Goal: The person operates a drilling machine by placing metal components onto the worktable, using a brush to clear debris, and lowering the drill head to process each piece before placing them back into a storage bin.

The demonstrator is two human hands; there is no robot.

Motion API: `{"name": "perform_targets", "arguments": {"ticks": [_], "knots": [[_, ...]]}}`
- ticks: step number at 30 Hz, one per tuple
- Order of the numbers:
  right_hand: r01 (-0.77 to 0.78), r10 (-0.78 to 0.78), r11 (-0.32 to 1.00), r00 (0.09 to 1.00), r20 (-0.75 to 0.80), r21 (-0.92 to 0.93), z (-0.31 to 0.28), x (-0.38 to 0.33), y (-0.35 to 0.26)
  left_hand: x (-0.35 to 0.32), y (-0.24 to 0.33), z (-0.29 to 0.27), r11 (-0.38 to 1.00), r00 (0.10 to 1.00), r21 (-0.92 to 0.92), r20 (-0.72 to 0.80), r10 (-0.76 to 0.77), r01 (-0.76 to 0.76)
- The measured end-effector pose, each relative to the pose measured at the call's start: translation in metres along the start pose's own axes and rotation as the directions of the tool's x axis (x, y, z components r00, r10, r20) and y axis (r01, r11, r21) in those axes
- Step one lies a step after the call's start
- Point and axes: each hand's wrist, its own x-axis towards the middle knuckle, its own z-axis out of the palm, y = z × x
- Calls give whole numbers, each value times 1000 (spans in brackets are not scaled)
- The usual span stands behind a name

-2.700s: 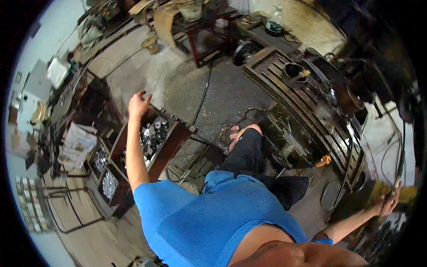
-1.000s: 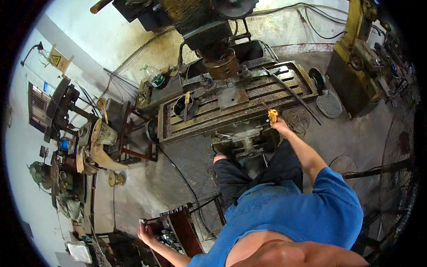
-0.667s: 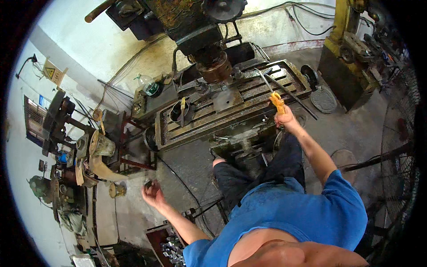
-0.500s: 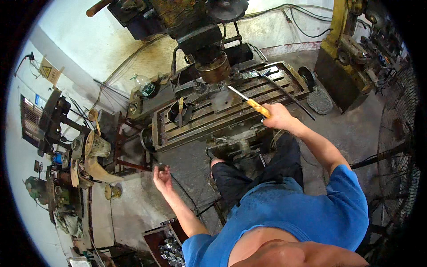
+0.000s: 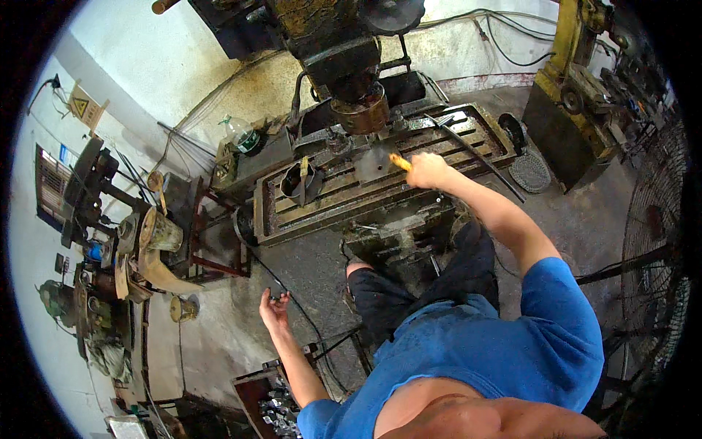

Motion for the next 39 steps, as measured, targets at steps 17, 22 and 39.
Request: {"name": "perform_targets", "arguments": {"ticks": [17,22,39], "knots": [[185,-202,972,973,110,146,-52,-119,38,62,-128,362,160,676,690,589,443,-705],[324,-175,646,944,-279,692,-62,-89,64,84,-146,378,-326,602,665,747,284,-672],[-30,106,845,988,-112,534,64,-73,120,96,-156,396,-402,520,520,846,120,-754]]}}
